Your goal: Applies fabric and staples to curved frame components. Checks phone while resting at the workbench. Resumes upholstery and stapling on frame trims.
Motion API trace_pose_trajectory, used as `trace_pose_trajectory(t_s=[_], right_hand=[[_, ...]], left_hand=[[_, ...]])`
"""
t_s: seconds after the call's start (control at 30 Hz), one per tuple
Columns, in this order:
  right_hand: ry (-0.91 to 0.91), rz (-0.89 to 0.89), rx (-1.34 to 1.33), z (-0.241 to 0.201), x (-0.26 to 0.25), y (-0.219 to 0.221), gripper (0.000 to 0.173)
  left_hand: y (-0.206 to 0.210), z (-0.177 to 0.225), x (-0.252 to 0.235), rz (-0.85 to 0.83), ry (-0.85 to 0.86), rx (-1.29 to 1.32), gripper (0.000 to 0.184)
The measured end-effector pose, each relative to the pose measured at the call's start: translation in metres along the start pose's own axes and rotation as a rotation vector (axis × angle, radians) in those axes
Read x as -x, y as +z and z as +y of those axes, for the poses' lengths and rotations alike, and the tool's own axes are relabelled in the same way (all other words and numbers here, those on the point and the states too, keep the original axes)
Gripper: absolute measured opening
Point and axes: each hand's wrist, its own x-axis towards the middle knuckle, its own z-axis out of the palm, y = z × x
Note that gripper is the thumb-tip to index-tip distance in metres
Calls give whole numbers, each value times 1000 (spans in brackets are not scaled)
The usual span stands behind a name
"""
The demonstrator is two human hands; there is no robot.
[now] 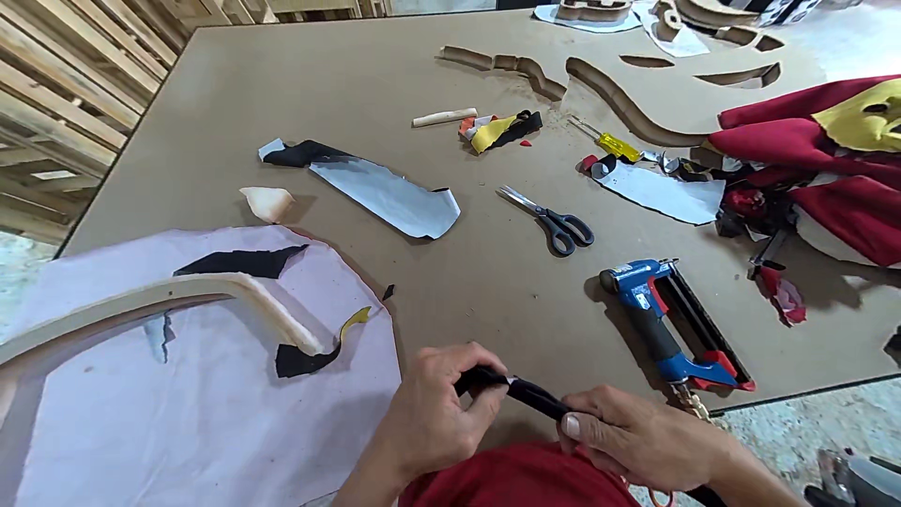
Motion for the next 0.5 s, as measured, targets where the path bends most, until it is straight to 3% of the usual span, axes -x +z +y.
trace_pose_trajectory(t_s=[0.1,0.2,0.3,0.37,0.43,0.5], right_hand=[[54,134,291,-8,2,-2,49],[116,353,671,-21,-4,8,37],[-60,591,902,-3,-24,16,30],[-161,646,964,16,-38,12,26],[-166,598,984,33,-50,3,27],[-184,570,1022,51,-59,-8,27]], left_hand=[[8,-4,0,41,-59,29,12],[20,-11,2,59,-318,91,13],[28,-19,4,41,-662,298,20],[30,-31,9,59,-759,383,24],[33,-43,22,118,-674,95,31],[42,-56,39,225,-379,-357,37]])
